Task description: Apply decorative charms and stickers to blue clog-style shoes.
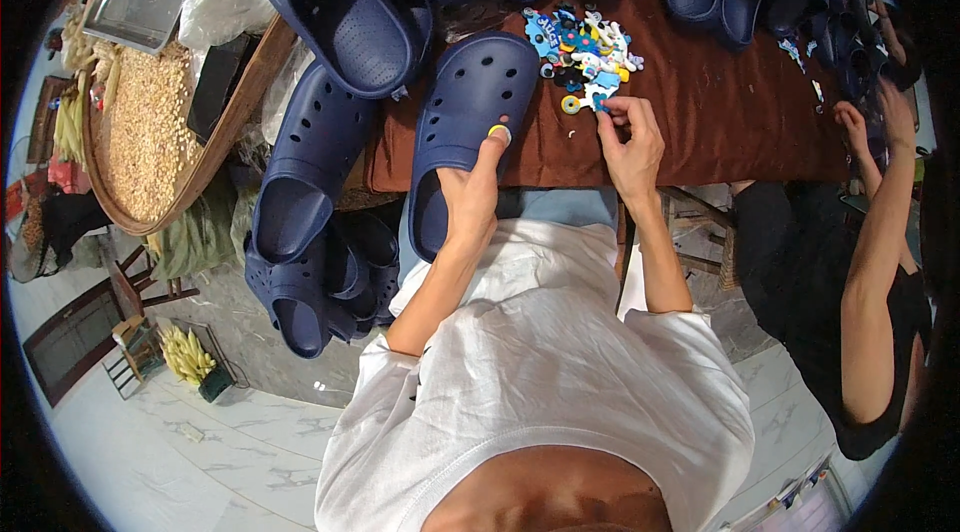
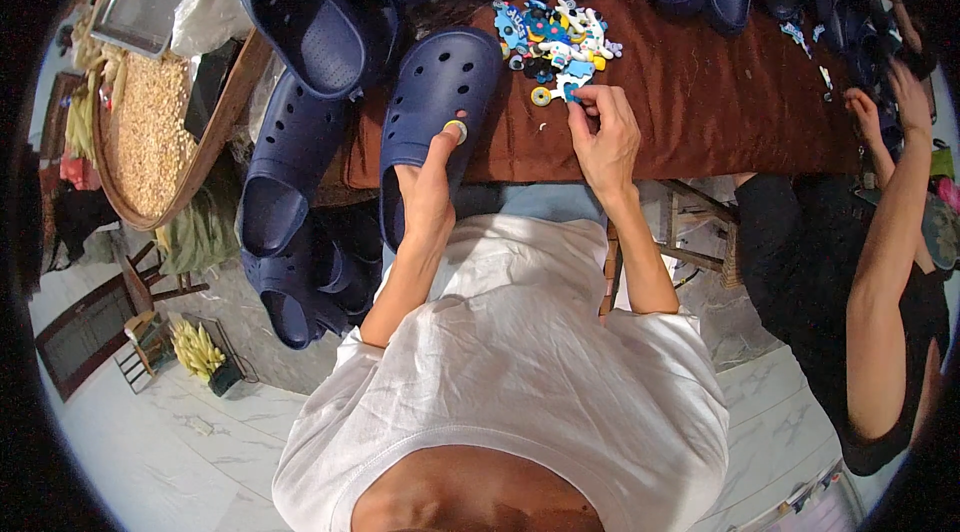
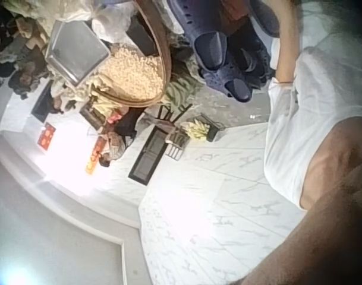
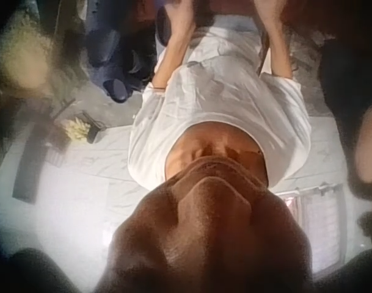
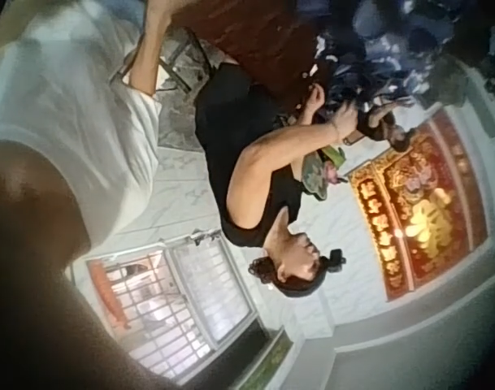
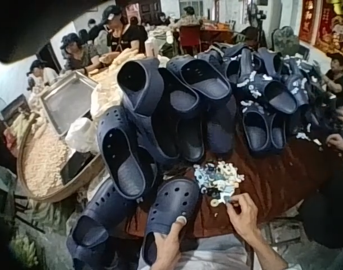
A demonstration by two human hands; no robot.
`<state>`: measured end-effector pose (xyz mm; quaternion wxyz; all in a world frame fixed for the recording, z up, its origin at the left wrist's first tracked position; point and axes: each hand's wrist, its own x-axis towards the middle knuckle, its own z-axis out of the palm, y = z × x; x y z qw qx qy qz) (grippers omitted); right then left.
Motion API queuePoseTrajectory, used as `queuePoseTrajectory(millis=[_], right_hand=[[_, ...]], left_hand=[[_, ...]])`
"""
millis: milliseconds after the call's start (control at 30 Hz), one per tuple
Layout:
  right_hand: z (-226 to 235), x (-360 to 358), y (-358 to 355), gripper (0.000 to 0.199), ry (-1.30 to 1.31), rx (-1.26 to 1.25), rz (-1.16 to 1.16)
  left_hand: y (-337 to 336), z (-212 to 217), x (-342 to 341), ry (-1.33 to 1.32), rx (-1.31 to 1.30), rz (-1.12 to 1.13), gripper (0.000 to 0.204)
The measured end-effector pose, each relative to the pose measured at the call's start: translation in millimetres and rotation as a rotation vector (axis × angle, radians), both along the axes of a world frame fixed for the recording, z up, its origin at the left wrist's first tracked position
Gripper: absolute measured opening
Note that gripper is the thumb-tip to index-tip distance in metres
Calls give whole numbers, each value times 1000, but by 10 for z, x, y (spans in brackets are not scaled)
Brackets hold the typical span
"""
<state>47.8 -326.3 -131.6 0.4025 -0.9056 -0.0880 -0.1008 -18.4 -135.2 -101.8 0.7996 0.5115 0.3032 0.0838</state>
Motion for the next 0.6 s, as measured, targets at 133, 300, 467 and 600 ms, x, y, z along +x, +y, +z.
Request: queuePoseTrajectory(millis=[133, 300, 467, 600], right_hand=[[-22, -70, -65, 15, 10, -7, -77], [-53, -63, -119, 17, 46, -41, -76], [56, -10, -35, 19, 4, -47, -39], [52, 101, -16, 20, -11, -37, -26]], left_hand=[[0, 43, -23, 16, -61, 38, 58], [-2, 163, -14, -6, -75, 21, 55], [-26, 242, -6, 11, -82, 55, 52], [-19, 246, -34, 23, -106, 55, 55]])
